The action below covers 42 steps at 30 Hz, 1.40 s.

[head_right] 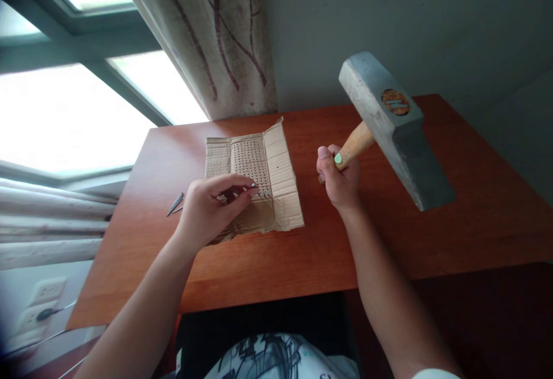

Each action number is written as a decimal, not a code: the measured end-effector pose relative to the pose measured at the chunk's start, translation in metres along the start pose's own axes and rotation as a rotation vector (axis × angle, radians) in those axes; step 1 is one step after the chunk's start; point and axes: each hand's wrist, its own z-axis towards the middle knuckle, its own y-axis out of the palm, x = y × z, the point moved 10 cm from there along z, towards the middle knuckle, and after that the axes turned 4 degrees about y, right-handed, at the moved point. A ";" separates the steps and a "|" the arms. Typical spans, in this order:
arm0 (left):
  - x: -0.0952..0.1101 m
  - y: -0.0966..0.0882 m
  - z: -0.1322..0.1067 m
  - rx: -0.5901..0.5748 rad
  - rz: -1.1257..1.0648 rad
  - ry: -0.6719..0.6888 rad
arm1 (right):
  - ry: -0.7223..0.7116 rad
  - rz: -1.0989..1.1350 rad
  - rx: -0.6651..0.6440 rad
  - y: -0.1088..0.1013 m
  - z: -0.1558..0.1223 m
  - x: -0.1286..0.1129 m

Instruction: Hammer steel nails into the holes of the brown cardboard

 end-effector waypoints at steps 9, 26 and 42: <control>-0.001 0.001 -0.001 -0.005 -0.011 0.005 | -0.010 -0.013 -0.005 0.000 0.000 -0.002; 0.002 0.001 0.000 -0.007 0.008 0.029 | -0.021 -0.012 -0.017 0.002 -0.001 -0.004; 0.004 0.002 0.001 -0.015 0.000 0.041 | -0.012 -0.078 -0.027 0.004 -0.004 -0.004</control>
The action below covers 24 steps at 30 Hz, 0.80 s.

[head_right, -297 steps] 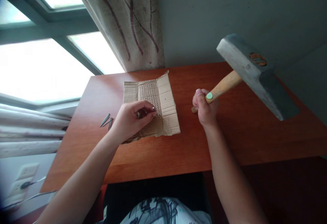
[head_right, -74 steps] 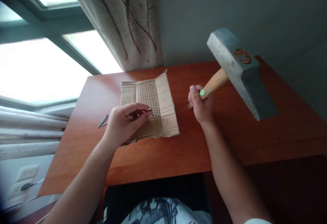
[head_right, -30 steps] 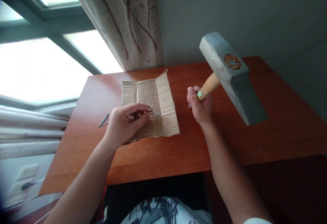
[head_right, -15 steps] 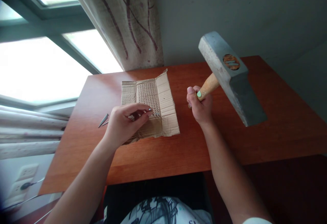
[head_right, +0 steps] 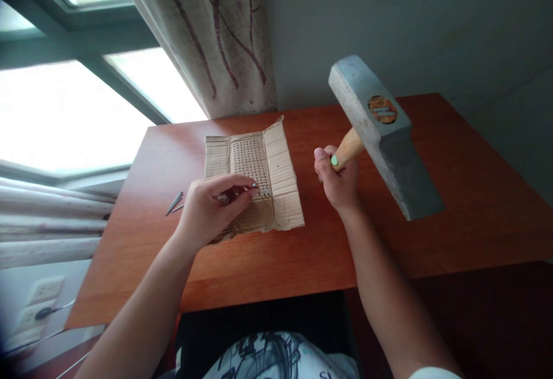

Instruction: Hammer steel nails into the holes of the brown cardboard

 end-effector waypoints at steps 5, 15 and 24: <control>-0.002 0.004 0.000 -0.035 -0.010 0.008 | -0.007 0.012 -0.014 0.001 -0.001 0.000; -0.007 0.009 -0.001 -0.071 -0.031 0.006 | 0.019 -0.046 -0.087 0.003 0.005 0.002; -0.013 0.011 -0.001 -0.064 -0.057 -0.002 | 0.062 -0.658 -0.356 -0.013 -0.022 -0.025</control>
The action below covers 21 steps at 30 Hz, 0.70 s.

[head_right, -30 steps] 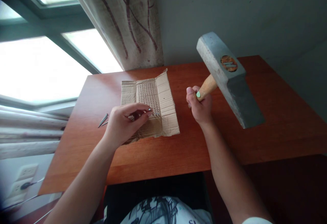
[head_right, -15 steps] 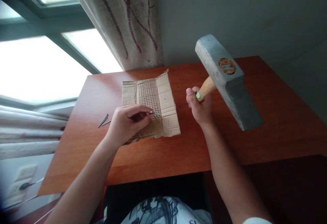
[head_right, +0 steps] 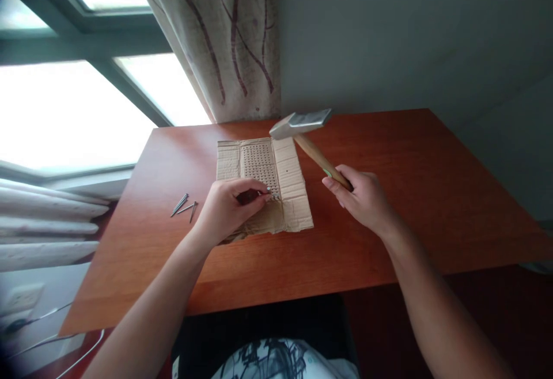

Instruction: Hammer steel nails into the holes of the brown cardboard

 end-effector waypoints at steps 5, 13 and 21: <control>-0.002 0.003 -0.001 -0.005 -0.001 0.008 | -0.028 -0.287 -0.152 -0.019 -0.022 -0.021; -0.001 0.003 -0.002 -0.007 -0.003 0.017 | 0.012 -0.438 -0.283 -0.036 -0.034 -0.047; -0.001 0.004 -0.002 -0.027 0.045 0.014 | 0.058 -0.507 -0.328 -0.031 -0.035 -0.044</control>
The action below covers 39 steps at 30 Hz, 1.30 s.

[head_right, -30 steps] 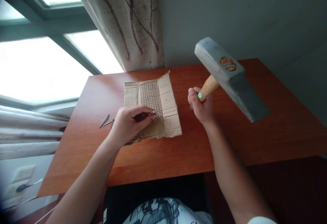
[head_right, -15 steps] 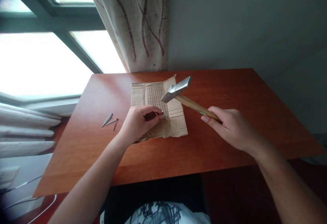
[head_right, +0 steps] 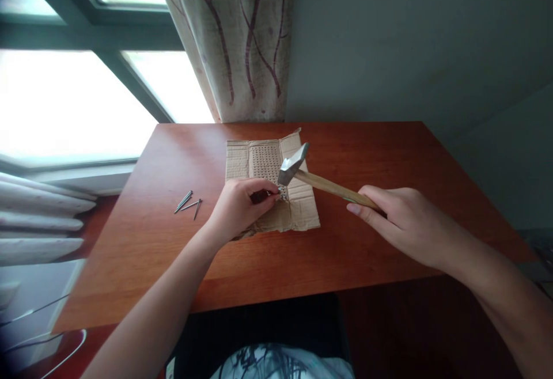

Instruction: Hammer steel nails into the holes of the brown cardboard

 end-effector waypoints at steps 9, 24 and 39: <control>-0.001 0.002 0.000 -0.016 0.008 0.003 | -0.020 0.011 -0.015 0.004 -0.002 -0.004; -0.001 0.006 0.003 -0.095 0.029 -0.006 | -0.043 0.058 0.006 0.010 -0.003 -0.005; -0.002 0.006 0.003 -0.133 -0.080 -0.055 | -0.048 0.038 0.006 0.012 -0.004 -0.005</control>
